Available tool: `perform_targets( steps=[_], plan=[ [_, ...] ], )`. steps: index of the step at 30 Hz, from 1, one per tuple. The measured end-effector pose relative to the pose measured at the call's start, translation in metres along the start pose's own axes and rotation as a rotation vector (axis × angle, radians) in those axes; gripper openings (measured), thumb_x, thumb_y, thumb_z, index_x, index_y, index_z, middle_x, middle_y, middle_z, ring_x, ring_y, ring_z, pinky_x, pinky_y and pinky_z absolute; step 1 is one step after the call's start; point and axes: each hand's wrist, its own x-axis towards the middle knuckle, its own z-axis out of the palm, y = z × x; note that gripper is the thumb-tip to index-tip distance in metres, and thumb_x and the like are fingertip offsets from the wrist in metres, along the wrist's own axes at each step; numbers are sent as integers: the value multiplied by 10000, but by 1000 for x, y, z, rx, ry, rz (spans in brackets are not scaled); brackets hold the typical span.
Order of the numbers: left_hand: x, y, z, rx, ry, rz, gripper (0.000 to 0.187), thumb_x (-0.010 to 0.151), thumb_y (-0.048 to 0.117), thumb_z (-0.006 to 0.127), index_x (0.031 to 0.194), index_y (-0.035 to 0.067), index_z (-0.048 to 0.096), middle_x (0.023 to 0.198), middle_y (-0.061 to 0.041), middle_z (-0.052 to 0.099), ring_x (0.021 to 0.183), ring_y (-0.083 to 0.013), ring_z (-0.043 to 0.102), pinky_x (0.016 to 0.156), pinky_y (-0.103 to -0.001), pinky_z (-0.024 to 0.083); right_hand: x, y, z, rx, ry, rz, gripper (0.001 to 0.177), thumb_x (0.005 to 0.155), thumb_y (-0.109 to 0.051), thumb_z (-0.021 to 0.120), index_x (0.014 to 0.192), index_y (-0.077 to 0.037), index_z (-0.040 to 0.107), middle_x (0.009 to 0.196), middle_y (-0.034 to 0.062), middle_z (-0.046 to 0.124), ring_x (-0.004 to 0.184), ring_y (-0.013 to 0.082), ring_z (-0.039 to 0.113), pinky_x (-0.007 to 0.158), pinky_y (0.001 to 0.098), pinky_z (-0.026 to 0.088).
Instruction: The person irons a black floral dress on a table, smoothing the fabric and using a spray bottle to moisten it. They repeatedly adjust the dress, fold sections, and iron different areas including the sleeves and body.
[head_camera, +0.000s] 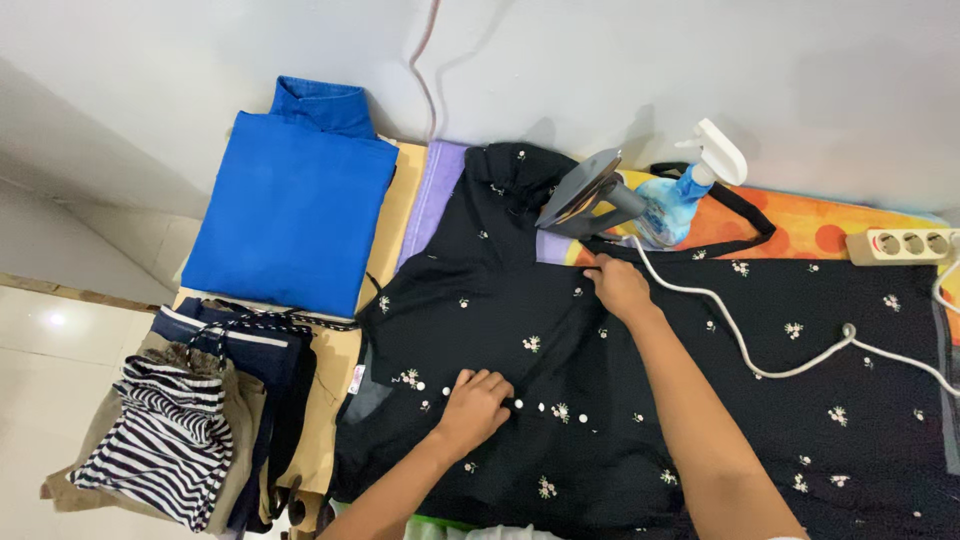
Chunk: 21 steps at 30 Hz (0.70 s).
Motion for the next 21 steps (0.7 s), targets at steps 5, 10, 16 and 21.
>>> perform_targets(
  steps=[5, 10, 16, 21],
  plan=[
    [4, 10, 13, -101, 0, 49, 220, 796, 94, 772, 1005, 79, 703, 1016, -38, 674, 1010, -225, 620, 936, -398, 413, 3, 16, -3, -164, 2, 56, 279, 946, -333, 681, 1098, -103, 724, 1039, 206, 748, 1030, 399, 709, 868, 523, 541],
    [7, 18, 14, -149, -39, 22, 231, 828, 104, 748, 1056, 96, 710, 1070, -31, 683, 1055, -232, 617, 934, -387, 427, 7, -2, -34, 44, 203, 127, 423, 771, -313, 864, 1067, -50, 716, 1046, 244, 705, 1010, 438, 676, 825, 516, 533],
    [11, 13, -52, -246, -40, 33, 458, 706, 226, 818, 1118, 65, 699, 1098, -115, 664, 1074, -325, 571, 911, -480, 391, 41, -24, -77, 808, 284, -93, 548, 786, -167, 846, 1245, -11, 590, 947, 85, 690, 800, 198, 670, 705, 376, 545],
    [12, -37, -76, -57, 474, -265, 291, 823, 200, 735, 1101, 119, 704, 1159, -105, 671, 1143, -328, 577, 968, -489, 417, 36, -48, -92, 568, 364, -367, 347, 879, -233, 847, 1102, -24, 681, 882, 77, 697, 799, 209, 644, 733, 395, 527]
  ],
)
